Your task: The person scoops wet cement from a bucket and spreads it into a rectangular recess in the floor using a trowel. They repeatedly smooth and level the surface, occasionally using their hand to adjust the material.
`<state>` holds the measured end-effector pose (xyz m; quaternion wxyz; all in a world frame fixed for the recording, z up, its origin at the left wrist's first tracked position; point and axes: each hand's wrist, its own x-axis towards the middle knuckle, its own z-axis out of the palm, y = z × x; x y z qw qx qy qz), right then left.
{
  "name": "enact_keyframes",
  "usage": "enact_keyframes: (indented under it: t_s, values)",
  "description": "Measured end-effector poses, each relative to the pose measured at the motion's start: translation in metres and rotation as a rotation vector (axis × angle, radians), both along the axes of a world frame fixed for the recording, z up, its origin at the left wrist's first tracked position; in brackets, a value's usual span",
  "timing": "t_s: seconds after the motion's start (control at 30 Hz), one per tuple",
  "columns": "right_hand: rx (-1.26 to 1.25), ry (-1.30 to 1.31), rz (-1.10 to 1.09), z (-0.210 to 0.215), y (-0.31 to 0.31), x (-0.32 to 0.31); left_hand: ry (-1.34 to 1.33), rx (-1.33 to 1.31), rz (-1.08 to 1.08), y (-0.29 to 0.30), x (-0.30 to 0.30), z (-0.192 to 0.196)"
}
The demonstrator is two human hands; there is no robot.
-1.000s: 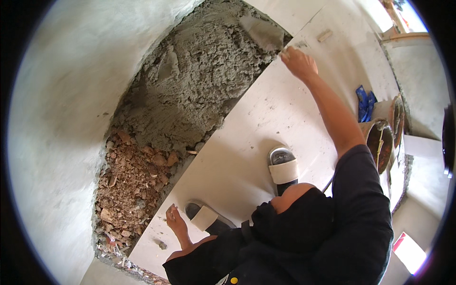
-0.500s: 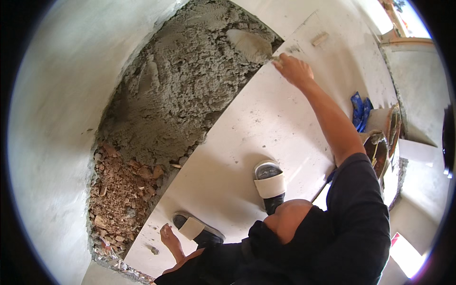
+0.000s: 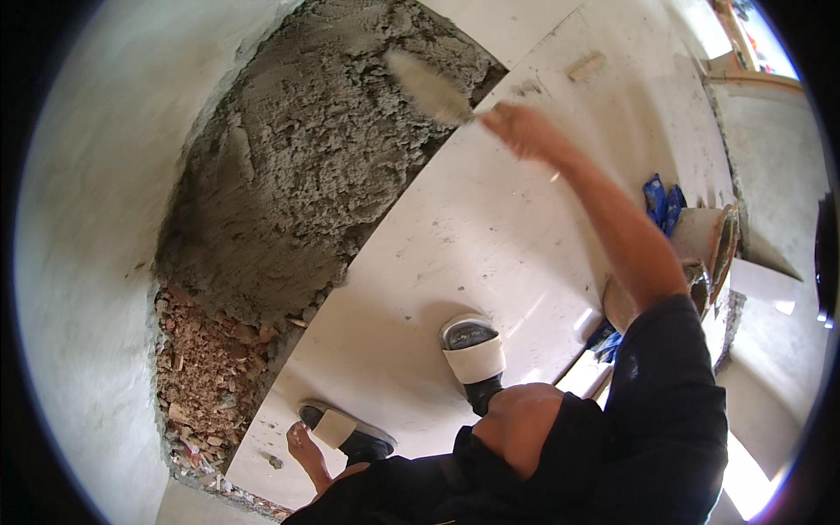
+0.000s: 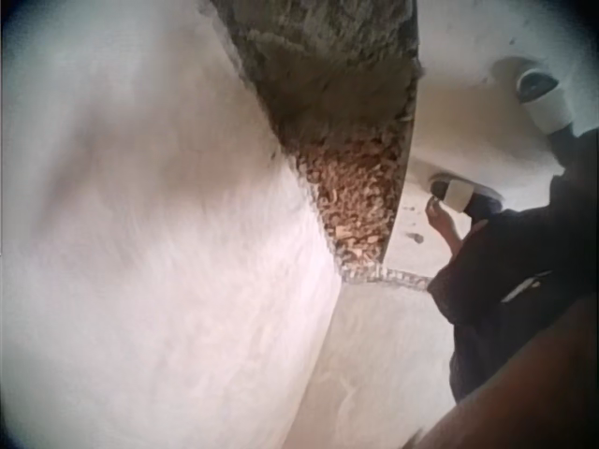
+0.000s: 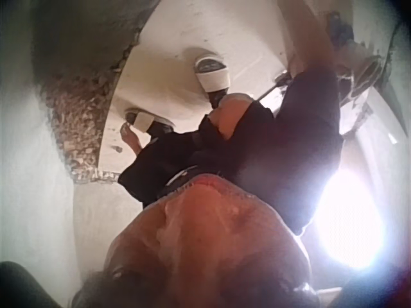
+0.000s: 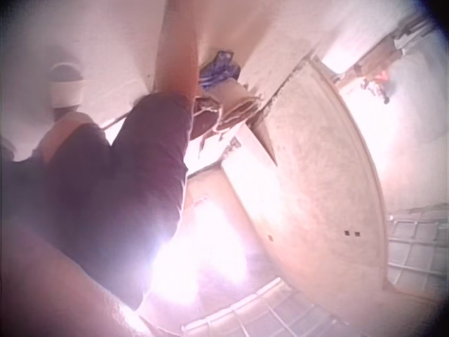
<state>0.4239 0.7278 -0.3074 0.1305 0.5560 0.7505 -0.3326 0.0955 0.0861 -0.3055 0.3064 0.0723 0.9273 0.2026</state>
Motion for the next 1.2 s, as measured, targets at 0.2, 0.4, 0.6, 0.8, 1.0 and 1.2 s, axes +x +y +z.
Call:
enact_keyframes:
  t_s: [0.2, 0.4, 0.6, 0.8, 1.0, 1.2]
  values:
    - [-0.104, 0.030, 0.097, -0.012, -0.084, -0.012, 0.015, -0.083, -0.120, 0.014, -0.007, 0.000]
    - [0.138, 0.038, 0.064, 0.006, -0.078, -0.024, -0.039, 0.013, 0.031, 0.008, -0.001, 0.007]
    - [0.264, 0.067, 0.379, 0.020, -0.085, -0.100, 0.025, -0.023, 0.040, 0.005, 0.013, 0.015]
    - [0.501, 0.048, 0.517, 0.003, -0.052, -0.203, 0.057, 0.104, 0.134, -0.018, 0.018, 0.027]
    - [0.649, -0.099, 0.539, -0.011, -0.055, -0.286, 0.062, 0.100, 0.207, -0.037, 0.028, 0.035]
    - [0.508, -0.112, 0.865, -0.013, -0.093, -0.244, 0.030, 0.118, 0.215, -0.050, 0.032, 0.037]
